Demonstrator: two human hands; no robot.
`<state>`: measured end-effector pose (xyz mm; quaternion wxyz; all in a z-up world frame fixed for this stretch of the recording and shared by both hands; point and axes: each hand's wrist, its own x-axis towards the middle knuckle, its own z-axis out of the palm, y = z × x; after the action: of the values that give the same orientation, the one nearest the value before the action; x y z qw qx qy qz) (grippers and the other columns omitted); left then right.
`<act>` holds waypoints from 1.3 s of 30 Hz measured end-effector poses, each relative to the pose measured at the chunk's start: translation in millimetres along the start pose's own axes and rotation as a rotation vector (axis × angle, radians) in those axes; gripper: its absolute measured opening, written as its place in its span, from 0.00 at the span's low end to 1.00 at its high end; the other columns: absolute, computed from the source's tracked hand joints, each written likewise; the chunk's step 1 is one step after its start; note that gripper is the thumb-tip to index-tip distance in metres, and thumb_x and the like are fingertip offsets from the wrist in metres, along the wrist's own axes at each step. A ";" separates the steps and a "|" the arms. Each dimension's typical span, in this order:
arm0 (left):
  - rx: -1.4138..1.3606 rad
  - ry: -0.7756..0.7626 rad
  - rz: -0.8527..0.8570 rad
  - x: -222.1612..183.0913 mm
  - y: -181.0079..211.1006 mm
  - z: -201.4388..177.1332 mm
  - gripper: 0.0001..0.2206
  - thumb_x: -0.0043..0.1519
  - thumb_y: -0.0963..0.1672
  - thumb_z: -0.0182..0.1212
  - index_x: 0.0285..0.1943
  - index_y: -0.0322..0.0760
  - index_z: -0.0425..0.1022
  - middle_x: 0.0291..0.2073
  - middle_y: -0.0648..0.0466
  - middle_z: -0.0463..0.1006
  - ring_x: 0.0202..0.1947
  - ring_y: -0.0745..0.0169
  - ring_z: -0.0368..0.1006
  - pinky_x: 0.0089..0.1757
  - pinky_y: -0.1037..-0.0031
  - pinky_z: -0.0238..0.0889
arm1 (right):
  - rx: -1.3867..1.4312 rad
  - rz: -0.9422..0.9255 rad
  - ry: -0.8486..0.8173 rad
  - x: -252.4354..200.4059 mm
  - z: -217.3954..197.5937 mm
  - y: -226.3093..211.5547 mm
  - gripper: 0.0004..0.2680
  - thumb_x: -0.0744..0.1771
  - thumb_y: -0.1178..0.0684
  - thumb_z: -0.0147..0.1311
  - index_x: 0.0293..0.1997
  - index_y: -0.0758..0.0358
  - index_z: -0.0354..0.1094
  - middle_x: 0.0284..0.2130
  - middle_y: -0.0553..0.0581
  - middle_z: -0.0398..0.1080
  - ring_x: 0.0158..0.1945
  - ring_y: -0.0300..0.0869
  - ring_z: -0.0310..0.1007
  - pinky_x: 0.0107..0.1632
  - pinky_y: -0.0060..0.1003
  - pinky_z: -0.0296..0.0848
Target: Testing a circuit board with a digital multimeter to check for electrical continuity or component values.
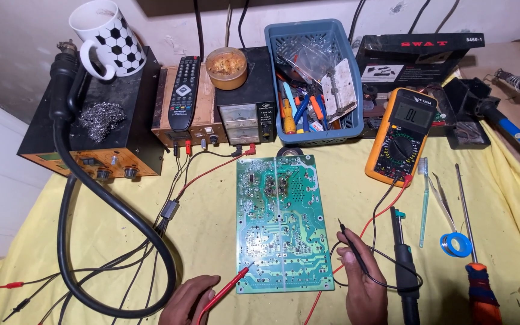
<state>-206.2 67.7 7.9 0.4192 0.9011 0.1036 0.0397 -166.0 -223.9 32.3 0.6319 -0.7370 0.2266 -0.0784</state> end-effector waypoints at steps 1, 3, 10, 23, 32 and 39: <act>0.000 -0.002 -0.001 0.4 -0.1 -0.9 0.10 0.61 0.47 0.60 0.44 0.49 0.88 0.39 0.63 0.90 0.43 0.68 0.85 0.43 0.76 0.74 | -0.001 0.002 0.001 0.1 -0.3 0.6 0.18 0.68 0.49 0.45 0.65 0.63 0.68 0.57 0.57 0.77 0.53 0.42 0.75 0.60 0.38 0.72; -0.001 -0.060 -0.044 0.6 -0.6 -3.9 0.11 0.61 0.47 0.61 0.46 0.50 0.88 0.41 0.63 0.90 0.46 0.68 0.85 0.45 0.74 0.75 | 0.018 -0.007 0.000 0.1 0.0 1.5 0.18 0.69 0.51 0.44 0.65 0.63 0.67 0.57 0.57 0.77 0.52 0.43 0.76 0.59 0.38 0.72; -0.063 -0.038 0.022 -0.3 -0.2 -7.0 0.11 0.61 0.45 0.59 0.44 0.47 0.89 0.41 0.61 0.91 0.46 0.67 0.85 0.47 0.75 0.75 | 0.012 0.006 -0.001 -1.1 0.8 -2.9 0.18 0.68 0.50 0.45 0.65 0.63 0.67 0.57 0.58 0.76 0.53 0.42 0.75 0.61 0.37 0.72; -0.187 0.147 0.037 -6.3 6.4 -9.3 0.11 0.59 0.40 0.60 0.42 0.40 0.89 0.39 0.55 0.92 0.43 0.65 0.87 0.47 0.79 0.78 | 0.008 -0.017 -0.015 -0.2 0.5 -2.6 0.18 0.69 0.50 0.44 0.66 0.63 0.66 0.57 0.57 0.76 0.53 0.43 0.75 0.61 0.38 0.72; 0.004 -0.021 0.056 -4.6 -0.8 -6.1 0.15 0.56 0.52 0.64 0.48 0.51 0.87 0.42 0.63 0.91 0.46 0.65 0.84 0.44 0.72 0.75 | 0.037 0.007 -0.028 0.4 -1.2 -2.6 0.18 0.69 0.50 0.45 0.66 0.61 0.66 0.58 0.57 0.75 0.55 0.45 0.76 0.60 0.39 0.72; 0.034 -0.078 0.153 0.8 -17.0 -2.6 0.14 0.60 0.50 0.62 0.52 0.52 0.85 0.44 0.65 0.89 0.41 0.66 0.80 0.41 0.73 0.71 | 0.038 0.030 -0.035 0.4 -1.4 -3.1 0.18 0.68 0.50 0.45 0.67 0.60 0.66 0.59 0.57 0.75 0.56 0.45 0.76 0.61 0.39 0.72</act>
<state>-208.4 80.5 -3.4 0.4032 0.9142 0.0187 0.0350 -165.5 -225.0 35.6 0.6508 -0.7227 0.2248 -0.0603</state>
